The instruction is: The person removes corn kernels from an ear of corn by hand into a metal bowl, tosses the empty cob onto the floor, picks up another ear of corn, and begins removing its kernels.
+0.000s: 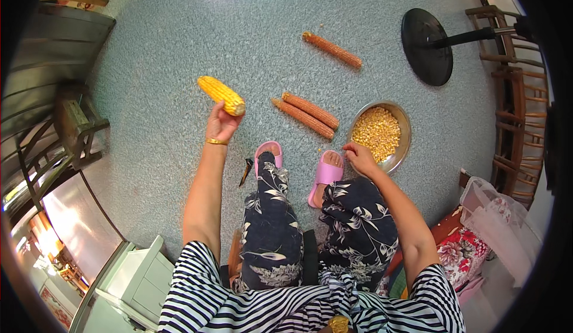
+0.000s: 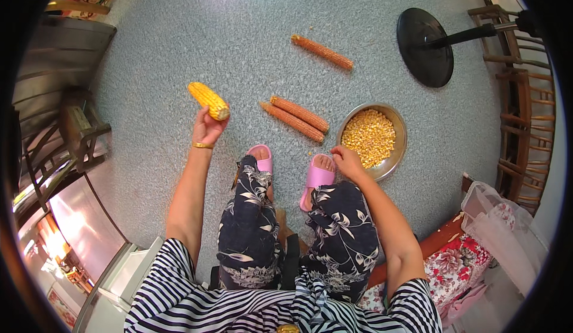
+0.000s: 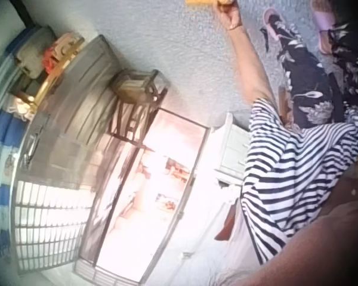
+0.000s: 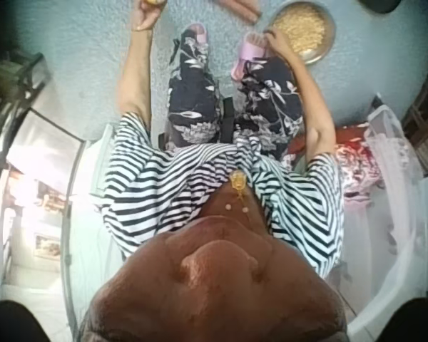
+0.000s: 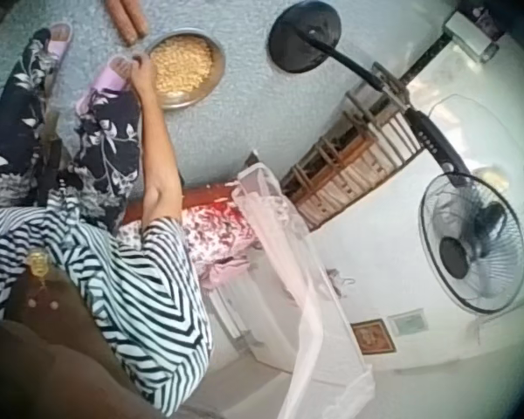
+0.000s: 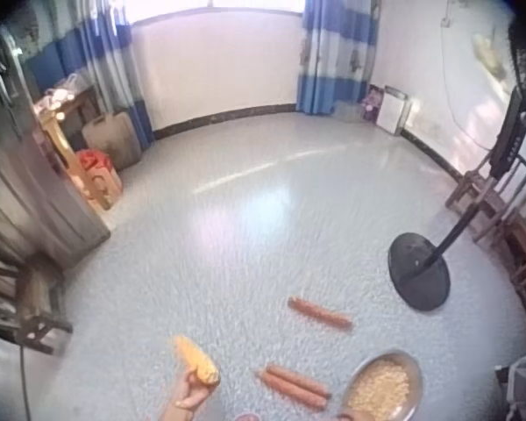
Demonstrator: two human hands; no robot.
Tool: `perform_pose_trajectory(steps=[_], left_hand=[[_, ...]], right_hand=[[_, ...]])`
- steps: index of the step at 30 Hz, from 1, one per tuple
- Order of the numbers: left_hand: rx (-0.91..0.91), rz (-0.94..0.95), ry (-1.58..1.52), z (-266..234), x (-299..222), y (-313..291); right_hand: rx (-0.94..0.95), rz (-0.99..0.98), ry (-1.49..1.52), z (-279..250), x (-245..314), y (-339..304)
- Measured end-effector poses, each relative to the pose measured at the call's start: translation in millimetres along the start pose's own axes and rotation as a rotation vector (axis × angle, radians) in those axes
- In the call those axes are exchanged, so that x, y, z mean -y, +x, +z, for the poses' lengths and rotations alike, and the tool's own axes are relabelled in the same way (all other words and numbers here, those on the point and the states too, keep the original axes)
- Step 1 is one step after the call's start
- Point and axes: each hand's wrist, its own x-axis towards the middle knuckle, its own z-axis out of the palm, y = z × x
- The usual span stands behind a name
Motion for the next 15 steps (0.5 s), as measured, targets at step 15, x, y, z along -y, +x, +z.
perform_pose_trajectory(steps=[15], left_hand=[[0.569,-0.227,0.124,241,106,-136]], right_hand=[[-0.073,-0.251,0.877,-87,154,-157]])
